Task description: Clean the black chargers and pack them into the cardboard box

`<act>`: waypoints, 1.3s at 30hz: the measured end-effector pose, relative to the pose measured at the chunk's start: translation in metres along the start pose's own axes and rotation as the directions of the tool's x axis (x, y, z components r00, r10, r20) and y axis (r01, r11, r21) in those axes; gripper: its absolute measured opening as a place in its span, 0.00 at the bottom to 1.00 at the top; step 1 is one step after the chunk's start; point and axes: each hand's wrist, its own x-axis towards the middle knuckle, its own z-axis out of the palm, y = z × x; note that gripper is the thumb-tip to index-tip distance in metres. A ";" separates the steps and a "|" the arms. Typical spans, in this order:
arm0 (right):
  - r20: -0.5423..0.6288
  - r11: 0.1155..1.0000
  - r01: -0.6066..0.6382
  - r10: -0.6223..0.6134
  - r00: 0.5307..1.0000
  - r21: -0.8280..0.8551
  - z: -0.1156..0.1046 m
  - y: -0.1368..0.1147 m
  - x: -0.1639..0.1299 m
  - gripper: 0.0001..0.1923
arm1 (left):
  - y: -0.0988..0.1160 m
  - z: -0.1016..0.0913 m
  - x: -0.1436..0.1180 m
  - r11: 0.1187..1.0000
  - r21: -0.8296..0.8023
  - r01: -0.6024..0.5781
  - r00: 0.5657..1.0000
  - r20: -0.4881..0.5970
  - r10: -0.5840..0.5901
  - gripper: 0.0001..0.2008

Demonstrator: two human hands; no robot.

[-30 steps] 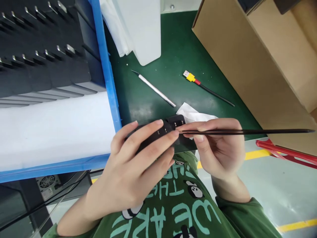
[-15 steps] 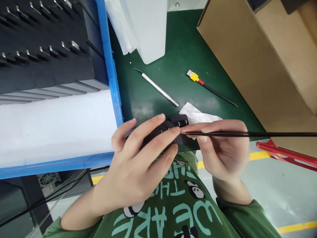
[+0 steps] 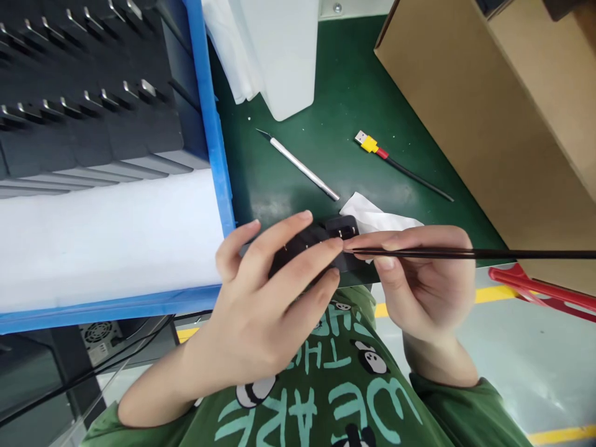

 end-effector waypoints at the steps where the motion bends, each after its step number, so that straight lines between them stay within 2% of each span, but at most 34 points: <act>1: -0.001 1.000 -0.002 0.002 1.000 0.004 0.000 0.000 0.000 0.17 | -0.001 0.000 0.000 1.000 -0.007 0.008 1.000 -0.013 -0.008 0.07; 3: 0.007 1.000 -0.006 0.006 1.000 0.018 0.000 0.001 0.000 0.17 | -0.003 0.000 -0.001 0.999 0.043 -0.010 0.999 -0.040 0.012 0.02; 6: 0.017 0.999 0.005 -0.006 1.000 0.045 0.001 0.001 0.000 0.17 | -0.005 -0.002 -0.002 0.978 0.209 0.002 1.000 -0.016 0.001 0.11; 8: 0.011 0.999 0.012 -0.012 1.000 0.048 0.001 0.000 0.001 0.16 | -0.005 -0.002 -0.003 0.971 0.238 0.029 1.000 -0.003 -0.029 0.11; 13: -0.011 0.999 0.032 -0.031 0.999 0.026 0.003 -0.003 0.003 0.16 | -0.003 -0.002 -0.003 0.998 0.064 0.011 1.000 0.021 -0.013 0.06; 17: -0.006 1.000 0.020 -0.020 1.000 0.023 0.002 -0.002 0.003 0.17 | -0.003 -0.003 -0.003 0.991 0.133 -0.003 1.000 0.019 0.000 0.10; 21: -0.007 0.999 0.024 -0.023 1.000 0.040 0.002 -0.001 0.003 0.16 | -0.002 -0.004 -0.005 0.994 0.071 -0.080 0.993 0.089 0.074 0.05; 23: -0.008 0.999 0.024 -0.024 1.000 0.036 0.002 -0.002 0.003 0.17 | -0.002 -0.004 -0.006 0.995 0.077 -0.069 0.996 0.056 0.065 0.03; 25: -0.011 1.000 0.022 -0.021 1.000 0.015 0.002 -0.002 0.004 0.16 | -0.002 -0.004 -0.008 0.994 0.109 -0.021 1.000 0.010 0.020 0.06; 27: -0.001 1.000 0.030 -0.030 1.000 -0.008 0.001 -0.003 0.005 0.15 | -0.003 -0.006 -0.009 0.998 0.052 -0.031 0.999 0.036 0.029 0.03; 29: 0.023 0.998 0.068 -0.068 0.997 -0.014 0.000 -0.003 0.006 0.16 | -0.005 -0.007 -0.011 0.997 -0.037 -0.072 0.994 0.075 0.074 0.07; 30: 0.050 0.996 0.091 -0.091 0.995 -0.007 -0.001 -0.003 0.006 0.17 | -0.006 -0.008 -0.011 0.996 -0.051 -0.073 0.995 0.068 0.077 0.07; 32: 0.125 0.992 0.124 -0.124 0.984 0.002 -0.003 -0.002 0.007 0.20 | -0.011 -0.007 -0.010 0.999 0.003 -0.044 0.999 -0.019 0.044 0.02; 34: 0.193 0.990 0.140 -0.135 0.972 -0.011 -0.004 -0.001 0.006 0.22 | -0.016 -0.004 -0.010 0.998 0.060 -0.009 0.996 -0.091 0.014 0.08; 39: 0.168 0.989 0.149 -0.146 0.975 -0.009 -0.002 0.001 0.004 0.22 | -0.020 0.003 -0.008 1.000 -0.003 0.015 0.997 -0.076 -0.015 0.08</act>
